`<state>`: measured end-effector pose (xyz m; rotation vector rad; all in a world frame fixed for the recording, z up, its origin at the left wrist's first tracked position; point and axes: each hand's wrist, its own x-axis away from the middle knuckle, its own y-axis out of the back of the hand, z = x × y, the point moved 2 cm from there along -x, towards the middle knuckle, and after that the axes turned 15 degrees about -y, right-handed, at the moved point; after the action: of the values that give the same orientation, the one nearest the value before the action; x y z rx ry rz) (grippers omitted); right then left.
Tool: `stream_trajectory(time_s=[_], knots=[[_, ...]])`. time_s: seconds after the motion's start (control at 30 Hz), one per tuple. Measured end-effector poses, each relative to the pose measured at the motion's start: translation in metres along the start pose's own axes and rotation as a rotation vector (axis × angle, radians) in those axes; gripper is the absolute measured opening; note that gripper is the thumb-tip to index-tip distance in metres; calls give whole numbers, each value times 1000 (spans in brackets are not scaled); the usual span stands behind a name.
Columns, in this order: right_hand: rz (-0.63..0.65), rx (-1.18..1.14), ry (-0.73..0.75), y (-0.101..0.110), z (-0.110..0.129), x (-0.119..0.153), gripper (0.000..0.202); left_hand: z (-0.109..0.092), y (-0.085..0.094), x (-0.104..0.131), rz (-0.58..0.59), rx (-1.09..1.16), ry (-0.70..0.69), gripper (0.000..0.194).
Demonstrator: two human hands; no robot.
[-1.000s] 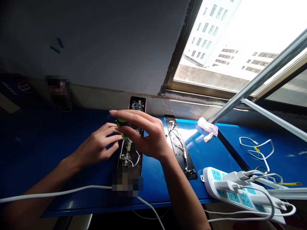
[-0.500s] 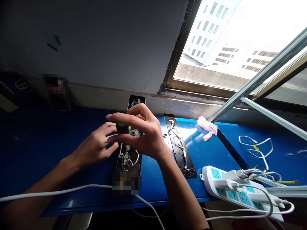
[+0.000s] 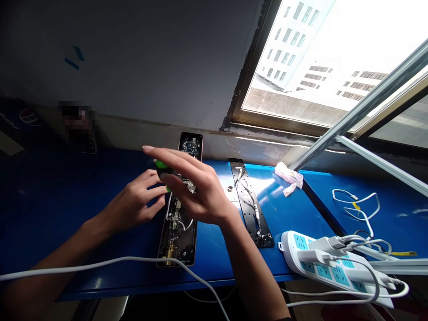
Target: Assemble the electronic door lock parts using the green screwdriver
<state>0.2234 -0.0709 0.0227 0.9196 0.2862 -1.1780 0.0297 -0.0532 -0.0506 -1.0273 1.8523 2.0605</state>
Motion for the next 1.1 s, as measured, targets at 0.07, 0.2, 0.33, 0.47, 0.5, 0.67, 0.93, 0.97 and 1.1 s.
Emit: stream_trajectory(time_s=[0.07, 0.2, 0.33, 0.47, 0.5, 0.67, 0.93, 0.97, 1.1], knots=[[-28, 5, 43, -1, 0, -1, 41, 0, 0, 1, -7, -12, -6, 21], [-206, 145, 59, -2, -1, -2, 32, 0, -1, 1, -21, -24, -14, 19], [-50, 66, -34, -5, -5, 1, 46, -1, 0, 0, -15, 5, -2, 19], [9, 2, -9, -2, -9, 4, 52, -2, -1, 0, 2, 1, -7, 21], [12, 12, 6, -1, -9, 4, 52, -2, -1, 0, -2, -8, -11, 21], [5, 72, 41, -2, -8, 4, 48, -3, -3, -1, -42, -7, -13, 20], [-301, 5, 30, 18, -11, 12, 64, -5, -6, -4, -144, 86, 49, 23], [-350, 35, 40, 26, -11, 13, 63, -6, -7, -5, -154, 93, 53, 24], [-268, 146, -62, 56, -19, 17, 52, -13, -12, -14, -103, 115, -11, 26]])
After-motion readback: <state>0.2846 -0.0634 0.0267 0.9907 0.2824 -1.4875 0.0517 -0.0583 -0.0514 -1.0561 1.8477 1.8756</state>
